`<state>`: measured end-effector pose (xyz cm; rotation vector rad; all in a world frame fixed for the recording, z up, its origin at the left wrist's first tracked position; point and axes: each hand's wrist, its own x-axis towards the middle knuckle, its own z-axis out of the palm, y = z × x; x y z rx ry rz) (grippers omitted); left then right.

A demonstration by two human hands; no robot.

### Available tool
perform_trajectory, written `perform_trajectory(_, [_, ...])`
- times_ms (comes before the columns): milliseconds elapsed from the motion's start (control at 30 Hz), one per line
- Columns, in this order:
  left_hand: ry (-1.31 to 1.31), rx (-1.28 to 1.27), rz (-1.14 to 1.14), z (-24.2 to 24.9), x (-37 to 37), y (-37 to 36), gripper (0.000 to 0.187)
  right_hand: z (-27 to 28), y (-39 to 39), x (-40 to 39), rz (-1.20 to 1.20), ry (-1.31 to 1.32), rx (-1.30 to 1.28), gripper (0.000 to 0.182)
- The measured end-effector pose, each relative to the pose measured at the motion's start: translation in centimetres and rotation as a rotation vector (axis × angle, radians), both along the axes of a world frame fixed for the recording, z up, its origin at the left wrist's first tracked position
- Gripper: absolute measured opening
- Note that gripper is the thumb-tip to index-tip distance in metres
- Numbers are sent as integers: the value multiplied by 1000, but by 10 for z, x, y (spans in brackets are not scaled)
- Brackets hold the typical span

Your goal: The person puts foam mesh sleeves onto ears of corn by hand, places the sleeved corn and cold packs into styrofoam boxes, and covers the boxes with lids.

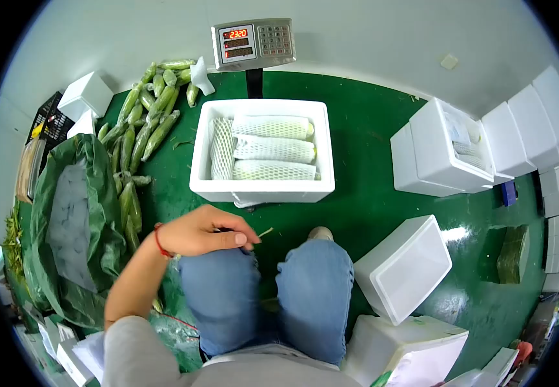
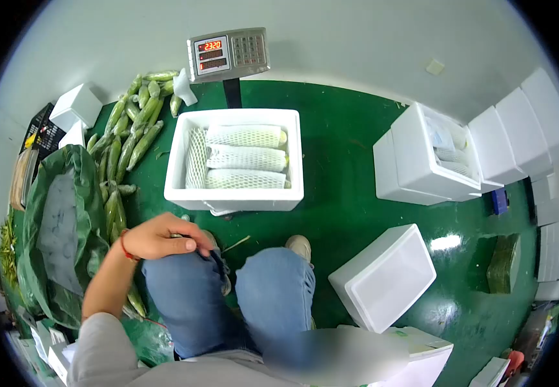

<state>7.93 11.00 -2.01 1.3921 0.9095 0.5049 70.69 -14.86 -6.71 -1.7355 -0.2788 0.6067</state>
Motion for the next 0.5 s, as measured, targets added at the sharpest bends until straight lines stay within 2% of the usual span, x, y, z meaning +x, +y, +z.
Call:
perform_trajectory(33, [-142,-49,17,-15,-2,4,34,19,35,-14,70,-6,81,63])
perform_trajectory(100, [-384,-266,208,-50,-5,3,39,43,112,-48,256,43,234,63])
perform_trajectory(167, [-334,-294,437,-83,-3,-12,36,46,194,-100,479,144,335,63])
perform_trajectory(267, [-344,-468,799,-133,-17,-69,31,5,324,-233,891,333,284,64])
perform_trajectory(300, [-365,-537,929,-142,-23,-90,30,-13,366,-293,983,94,136,60])
perform_trajectory(367, [-225,-488,1133,-132,-36,-130,26,-41,421,-395,1272,185,79,58])
perform_trajectory(433, [-100,-430,1326,-136,-56,-172,23,-74,443,-469,1341,176,128,68])
perform_trajectory(467, [-40,-422,1423,-134,-64,-186,23,-112,456,-491,1416,-201,278,78])
perform_trajectory(500, [25,-416,1514,-132,-71,-198,22,-138,464,-507,1461,-731,306,80])
